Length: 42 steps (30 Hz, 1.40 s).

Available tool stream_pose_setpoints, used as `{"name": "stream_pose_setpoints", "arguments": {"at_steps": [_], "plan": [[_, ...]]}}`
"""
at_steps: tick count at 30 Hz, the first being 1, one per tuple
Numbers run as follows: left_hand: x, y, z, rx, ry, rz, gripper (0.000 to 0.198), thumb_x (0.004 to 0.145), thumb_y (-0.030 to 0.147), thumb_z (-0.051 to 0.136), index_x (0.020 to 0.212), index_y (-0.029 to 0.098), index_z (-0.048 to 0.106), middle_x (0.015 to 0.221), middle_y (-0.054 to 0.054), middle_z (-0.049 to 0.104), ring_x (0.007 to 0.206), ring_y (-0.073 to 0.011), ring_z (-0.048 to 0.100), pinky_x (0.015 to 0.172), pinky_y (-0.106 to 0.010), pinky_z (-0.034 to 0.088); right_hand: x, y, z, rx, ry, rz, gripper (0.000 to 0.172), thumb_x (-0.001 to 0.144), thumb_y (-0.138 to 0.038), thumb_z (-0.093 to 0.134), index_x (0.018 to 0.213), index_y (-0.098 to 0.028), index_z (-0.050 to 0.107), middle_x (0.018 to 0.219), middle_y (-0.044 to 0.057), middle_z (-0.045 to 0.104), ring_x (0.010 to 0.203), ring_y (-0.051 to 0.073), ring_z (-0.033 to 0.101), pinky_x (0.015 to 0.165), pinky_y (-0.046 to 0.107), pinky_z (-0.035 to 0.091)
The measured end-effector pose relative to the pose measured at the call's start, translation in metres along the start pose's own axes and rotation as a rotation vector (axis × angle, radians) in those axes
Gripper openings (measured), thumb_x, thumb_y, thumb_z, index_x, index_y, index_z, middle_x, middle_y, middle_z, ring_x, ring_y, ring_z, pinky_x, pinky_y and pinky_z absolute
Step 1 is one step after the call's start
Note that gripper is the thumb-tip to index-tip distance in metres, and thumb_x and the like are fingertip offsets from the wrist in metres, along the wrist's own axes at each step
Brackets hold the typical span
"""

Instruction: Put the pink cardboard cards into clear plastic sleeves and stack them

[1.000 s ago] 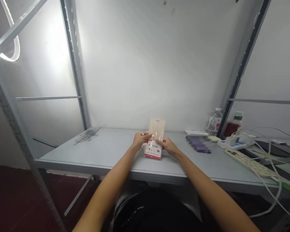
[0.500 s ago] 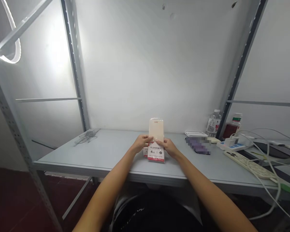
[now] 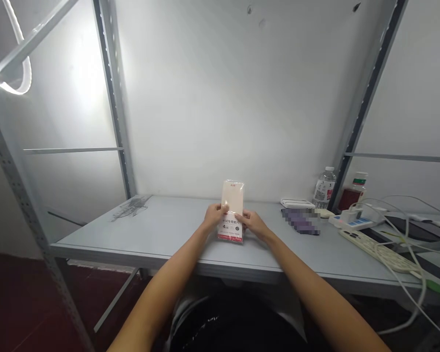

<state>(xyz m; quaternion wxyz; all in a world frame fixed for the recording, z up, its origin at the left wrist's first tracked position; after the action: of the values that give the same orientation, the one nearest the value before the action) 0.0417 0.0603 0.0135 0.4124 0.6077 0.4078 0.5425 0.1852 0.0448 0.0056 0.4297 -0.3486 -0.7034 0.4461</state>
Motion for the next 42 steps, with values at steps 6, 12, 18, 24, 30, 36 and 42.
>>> {"name": "stream_pose_setpoints", "arguments": {"at_steps": [6, 12, 18, 24, 30, 36, 42], "plan": [[-0.001, -0.013, -0.03, 0.307, 0.346, -0.084, 0.034, 0.057, 0.048, 0.067, 0.071, 0.018, 0.055, 0.077, -0.011, 0.063, 0.09, -0.0263, 0.055, 0.069, -0.029, 0.036, 0.0, 0.012, -0.025, -0.446, 0.309, 0.061, 0.036, 0.073, -0.053, 0.05, 0.062, -0.02, 0.058, 0.055, 0.003, 0.059, 0.05, 0.014, 0.05, 0.047, 0.024, 0.033], [0.0, -0.013, -0.046, 0.497, 0.405, -0.143, 0.042, 0.062, 0.051, 0.061, 0.086, 0.017, 0.053, 0.098, -0.018, 0.06, 0.104, -0.0315, 0.048, 0.079, -0.034, 0.032, -0.003, 0.019, -0.048, -0.588, 0.446, 0.162, 0.041, 0.076, -0.055, 0.041, 0.056, -0.022, 0.055, 0.057, 0.005, 0.058, 0.055, 0.017, 0.05, 0.051, 0.027, 0.03], [-0.005, -0.015, -0.047, 0.6, 0.385, -0.131, 0.038, 0.068, 0.054, 0.052, 0.081, 0.018, 0.053, 0.093, -0.016, 0.061, 0.093, -0.0309, 0.053, 0.073, -0.035, 0.033, -0.002, 0.025, -0.044, -0.576, 0.404, 0.121, 0.037, 0.076, -0.049, 0.042, 0.056, -0.021, 0.056, 0.051, 0.002, 0.055, 0.051, 0.016, 0.049, 0.052, 0.027, 0.031], [-0.014, -0.014, -0.054, 0.646, 0.378, -0.086, 0.036, 0.074, 0.055, 0.044, 0.073, 0.019, 0.053, 0.08, -0.011, 0.061, 0.079, -0.0248, 0.055, 0.065, -0.031, 0.033, -0.008, 0.026, -0.038, -0.572, 0.324, 0.019, 0.036, 0.078, -0.043, 0.039, 0.059, -0.02, 0.058, 0.051, 0.0, 0.054, 0.052, 0.016, 0.05, 0.055, 0.027, 0.034], [-0.027, -0.015, -0.057, 0.766, 0.306, -0.106, 0.04, 0.08, 0.053, 0.033, 0.074, 0.019, 0.054, 0.071, -0.006, 0.06, 0.066, -0.0184, 0.054, 0.057, -0.027, 0.034, -0.021, 0.027, -0.037, -0.643, 0.374, 0.04, 0.037, 0.081, -0.039, 0.035, 0.058, -0.019, 0.055, 0.05, 0.0, 0.053, 0.051, 0.015, 0.047, 0.052, 0.026, 0.031], [-0.042, -0.007, -0.053, 0.863, 0.296, -0.075, 0.04, 0.084, 0.047, 0.03, 0.072, 0.018, 0.054, 0.071, -0.004, 0.06, 0.065, -0.0153, 0.053, 0.057, -0.025, 0.033, -0.027, 0.021, -0.03, -0.82, 0.342, 0.01, 0.037, 0.082, -0.034, 0.035, 0.049, -0.019, 0.042, 0.047, 0.0, 0.046, 0.048, 0.013, 0.039, 0.051, 0.025, 0.025], [-0.041, -0.005, -0.044, 0.962, 0.276, -0.22, 0.049, 0.08, 0.059, 0.027, 0.071, 0.019, 0.054, 0.077, -0.007, 0.063, 0.07, -0.0188, 0.057, 0.058, -0.027, 0.035, -0.023, 0.027, -0.032, -0.755, 0.309, 0.069, 0.034, 0.08, -0.036, 0.038, 0.051, -0.019, 0.045, 0.05, 0.0, 0.051, 0.05, 0.013, 0.043, 0.051, 0.024, 0.028]]}}
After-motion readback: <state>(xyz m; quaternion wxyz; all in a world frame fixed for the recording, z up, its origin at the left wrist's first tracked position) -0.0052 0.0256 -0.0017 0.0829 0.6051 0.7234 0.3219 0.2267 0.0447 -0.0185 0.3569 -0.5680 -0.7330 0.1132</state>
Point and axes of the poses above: each hand's wrist, its own x-axis towards the middle knuckle, its own z-axis out of the palm, y = z × x, the point moved 5 cm from there along x, towards the middle knuckle
